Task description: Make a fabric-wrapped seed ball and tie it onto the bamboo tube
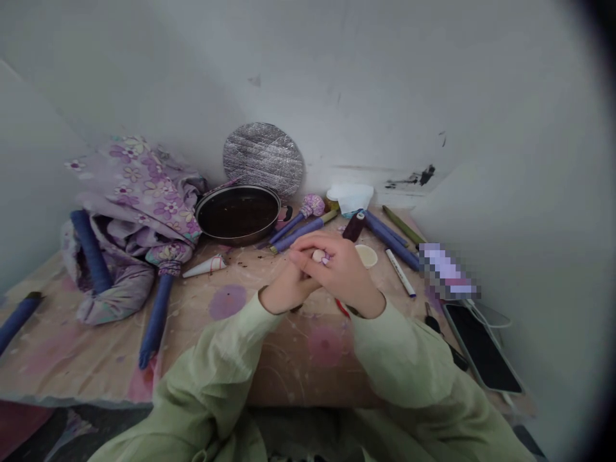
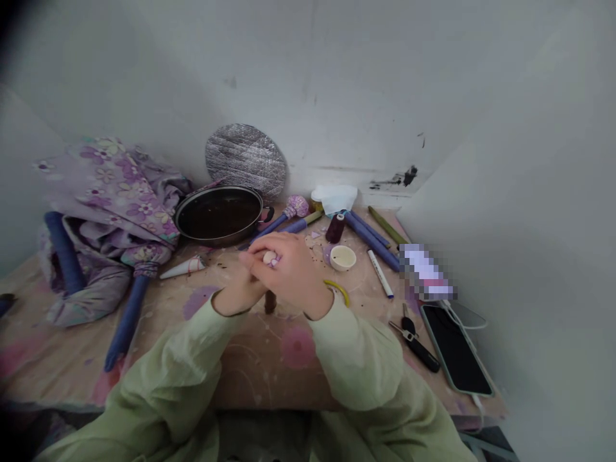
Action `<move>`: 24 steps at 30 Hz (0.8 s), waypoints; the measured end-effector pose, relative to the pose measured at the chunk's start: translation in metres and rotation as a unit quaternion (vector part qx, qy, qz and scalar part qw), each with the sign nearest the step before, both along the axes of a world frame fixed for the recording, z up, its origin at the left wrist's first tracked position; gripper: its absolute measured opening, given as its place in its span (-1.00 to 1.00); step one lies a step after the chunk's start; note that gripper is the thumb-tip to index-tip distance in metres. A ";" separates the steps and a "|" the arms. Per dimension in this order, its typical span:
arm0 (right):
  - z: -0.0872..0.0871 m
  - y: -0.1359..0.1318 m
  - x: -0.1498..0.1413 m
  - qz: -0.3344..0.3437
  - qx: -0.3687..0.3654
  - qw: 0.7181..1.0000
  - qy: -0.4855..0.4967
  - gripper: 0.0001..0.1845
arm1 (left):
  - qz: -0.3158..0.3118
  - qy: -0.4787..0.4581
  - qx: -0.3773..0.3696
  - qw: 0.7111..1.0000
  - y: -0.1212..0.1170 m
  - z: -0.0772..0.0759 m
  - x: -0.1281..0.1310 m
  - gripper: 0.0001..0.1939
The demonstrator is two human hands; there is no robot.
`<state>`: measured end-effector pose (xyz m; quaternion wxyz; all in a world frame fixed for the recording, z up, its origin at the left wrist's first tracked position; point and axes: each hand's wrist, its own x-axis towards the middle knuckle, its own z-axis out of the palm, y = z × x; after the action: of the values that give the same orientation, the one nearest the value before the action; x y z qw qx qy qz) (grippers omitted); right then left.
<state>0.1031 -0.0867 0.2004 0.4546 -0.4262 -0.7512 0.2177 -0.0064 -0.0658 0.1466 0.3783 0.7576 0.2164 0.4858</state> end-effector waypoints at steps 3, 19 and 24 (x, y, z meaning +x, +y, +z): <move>-0.008 -0.002 -0.006 -0.045 -0.023 0.998 0.048 -0.85 | -0.007 0.003 -0.046 0.999 -0.003 -0.005 0.001 -0.79; -0.033 -0.003 -0.014 -0.137 -0.053 0.979 0.144 -0.83 | 0.061 0.090 0.095 0.990 -0.013 0.040 -0.036 -0.73; -0.049 0.003 -0.016 -0.145 0.000 0.983 0.113 -0.89 | 0.139 0.072 0.057 0.986 -0.022 0.050 -0.010 -0.84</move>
<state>0.0874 -0.0841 0.1512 0.5631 -0.5032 -0.6256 0.1957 -0.0165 -0.0878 0.1966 0.2465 0.7736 0.3181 0.4896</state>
